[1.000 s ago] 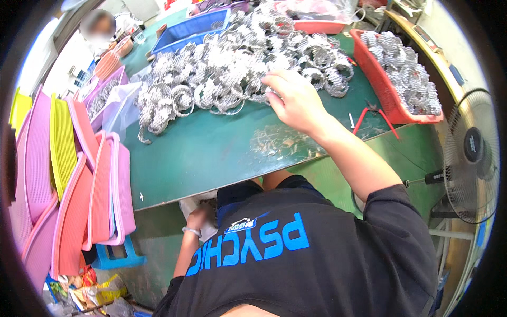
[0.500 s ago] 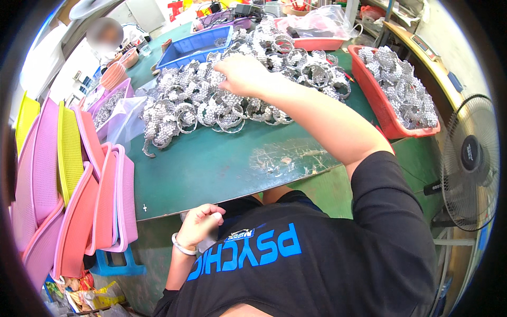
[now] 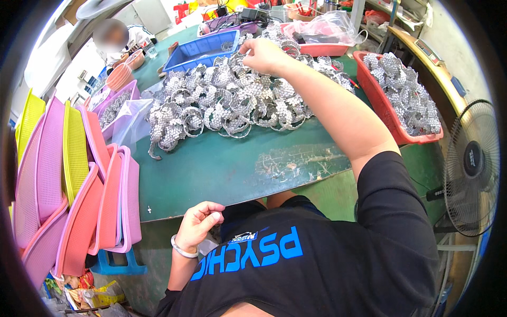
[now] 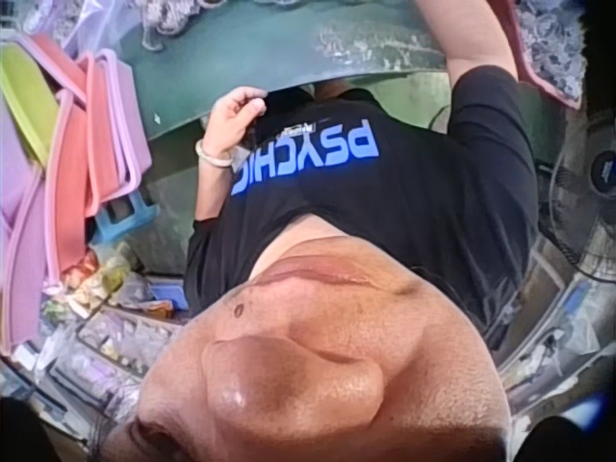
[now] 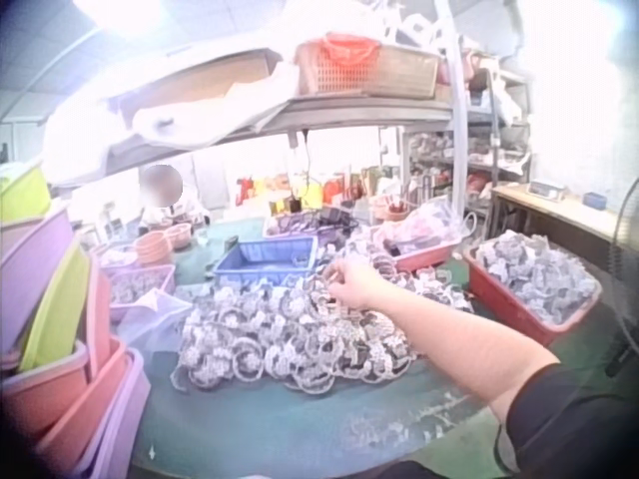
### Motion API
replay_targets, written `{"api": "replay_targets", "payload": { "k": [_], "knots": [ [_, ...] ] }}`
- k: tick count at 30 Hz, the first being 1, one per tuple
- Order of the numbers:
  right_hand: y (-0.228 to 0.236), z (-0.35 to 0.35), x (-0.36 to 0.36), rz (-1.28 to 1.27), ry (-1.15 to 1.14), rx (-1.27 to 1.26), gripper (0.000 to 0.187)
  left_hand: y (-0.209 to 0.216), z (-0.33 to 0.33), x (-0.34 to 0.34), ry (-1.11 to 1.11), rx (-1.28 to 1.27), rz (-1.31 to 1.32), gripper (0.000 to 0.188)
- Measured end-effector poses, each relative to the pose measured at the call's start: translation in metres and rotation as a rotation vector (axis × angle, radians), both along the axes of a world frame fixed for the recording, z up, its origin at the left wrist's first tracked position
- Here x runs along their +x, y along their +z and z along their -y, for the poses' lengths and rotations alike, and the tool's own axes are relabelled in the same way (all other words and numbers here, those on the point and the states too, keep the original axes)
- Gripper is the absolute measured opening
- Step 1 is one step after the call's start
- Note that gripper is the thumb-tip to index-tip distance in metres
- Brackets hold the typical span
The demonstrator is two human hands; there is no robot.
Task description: The person picks up metal mesh ring components by hand from a table and presses small silver parts into the mesh, repeating this action for multiple pieces.
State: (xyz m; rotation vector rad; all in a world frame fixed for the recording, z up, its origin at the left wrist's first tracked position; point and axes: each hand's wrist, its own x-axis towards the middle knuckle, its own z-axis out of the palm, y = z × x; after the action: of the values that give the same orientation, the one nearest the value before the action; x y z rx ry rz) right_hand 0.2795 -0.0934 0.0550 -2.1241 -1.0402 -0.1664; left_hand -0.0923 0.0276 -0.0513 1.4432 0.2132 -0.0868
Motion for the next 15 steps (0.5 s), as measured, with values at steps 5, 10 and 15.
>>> {"api": "replay_targets", "payload": {
  "k": [5, 10, 15],
  "knots": [
    [0.007, 0.006, 0.012, -0.163, 0.11, 0.058, 0.026, 0.01, -0.002, 0.014, -0.016, 0.046, 0.06, 0.019],
    [0.02, 0.01, 0.01, -0.304, -0.016, -0.132, 0.024, 0.031, -0.004, 0.038, -0.023, 0.131, 0.065, 0.021],
    [0.026, 0.013, 0.011, -0.323, 0.01, 0.001, 0.021, 0.055, -0.002, 0.088, 0.067, 0.259, 0.198, 0.028]
  ]
}}
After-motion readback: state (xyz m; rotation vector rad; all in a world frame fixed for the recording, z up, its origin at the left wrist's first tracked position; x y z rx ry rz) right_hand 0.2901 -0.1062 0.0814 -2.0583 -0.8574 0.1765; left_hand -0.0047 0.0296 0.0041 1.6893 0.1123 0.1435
